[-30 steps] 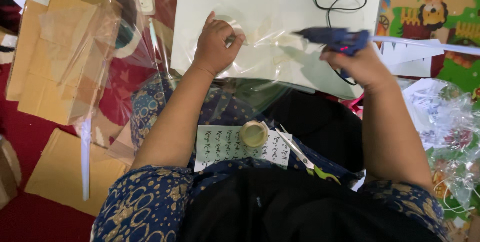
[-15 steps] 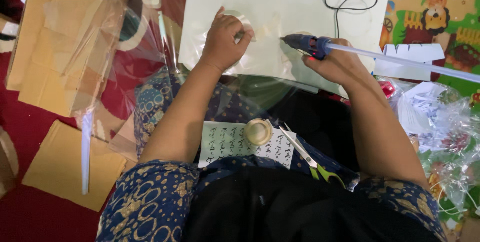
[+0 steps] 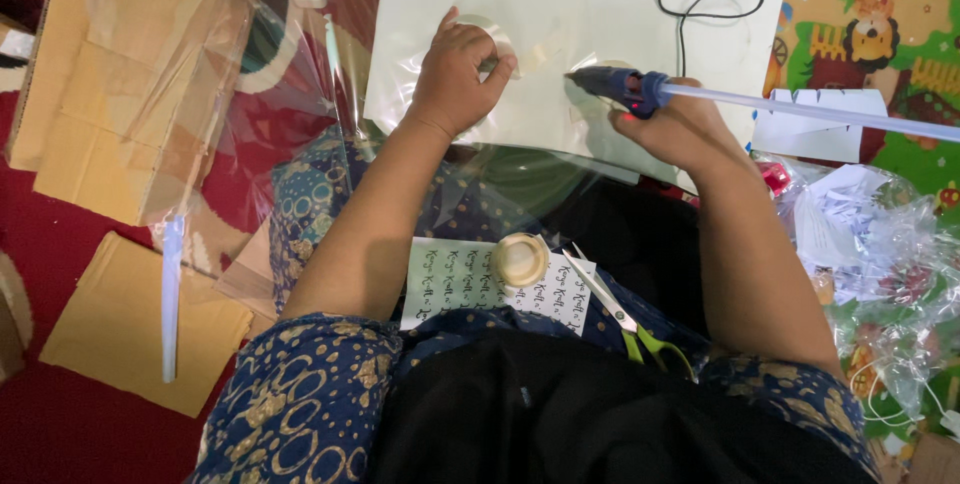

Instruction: The person uses a glue gun and scissors to assemble gift packaging, applying glue to clear plastic wrap and cutting labels.

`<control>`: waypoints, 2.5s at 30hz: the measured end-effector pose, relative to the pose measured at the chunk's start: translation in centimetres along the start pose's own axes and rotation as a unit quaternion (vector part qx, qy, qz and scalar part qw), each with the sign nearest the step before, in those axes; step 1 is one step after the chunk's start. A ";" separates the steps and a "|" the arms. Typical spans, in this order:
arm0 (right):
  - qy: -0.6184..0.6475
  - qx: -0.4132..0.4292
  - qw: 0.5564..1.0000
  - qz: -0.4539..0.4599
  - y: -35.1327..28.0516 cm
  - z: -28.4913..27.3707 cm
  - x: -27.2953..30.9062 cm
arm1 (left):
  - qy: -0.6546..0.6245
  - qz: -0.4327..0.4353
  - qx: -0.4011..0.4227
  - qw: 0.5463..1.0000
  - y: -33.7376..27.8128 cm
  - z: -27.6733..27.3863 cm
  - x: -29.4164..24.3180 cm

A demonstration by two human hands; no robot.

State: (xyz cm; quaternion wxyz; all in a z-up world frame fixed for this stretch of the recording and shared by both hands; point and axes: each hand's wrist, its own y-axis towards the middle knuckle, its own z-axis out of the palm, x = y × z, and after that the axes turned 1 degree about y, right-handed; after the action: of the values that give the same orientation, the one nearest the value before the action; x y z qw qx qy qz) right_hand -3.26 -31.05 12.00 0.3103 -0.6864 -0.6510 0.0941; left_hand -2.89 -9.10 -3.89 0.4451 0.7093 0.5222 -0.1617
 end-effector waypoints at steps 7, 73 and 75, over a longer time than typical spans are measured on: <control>-0.008 -0.009 0.999 0.047 0.4 -0.1 -1.2 | -0.005 -0.007 0.012 1.000 0.1 -0.2 -0.1; 0.311 -0.162 0.936 0.033 3.2 -0.7 -11.6 | 0.000 0.001 0.026 1.000 0.1 -1.0 -1.1; 0.341 -0.224 0.912 -0.055 4.6 -2.6 -13.4 | 0.006 -0.010 0.041 0.999 0.2 -1.1 -1.2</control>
State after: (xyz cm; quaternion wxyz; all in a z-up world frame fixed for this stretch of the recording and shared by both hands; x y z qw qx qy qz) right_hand 0.13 -44.42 7.86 0.3563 -0.6910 -0.5468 -0.3108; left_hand -3.39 -8.97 -2.39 0.4114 0.7225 0.5245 -0.1832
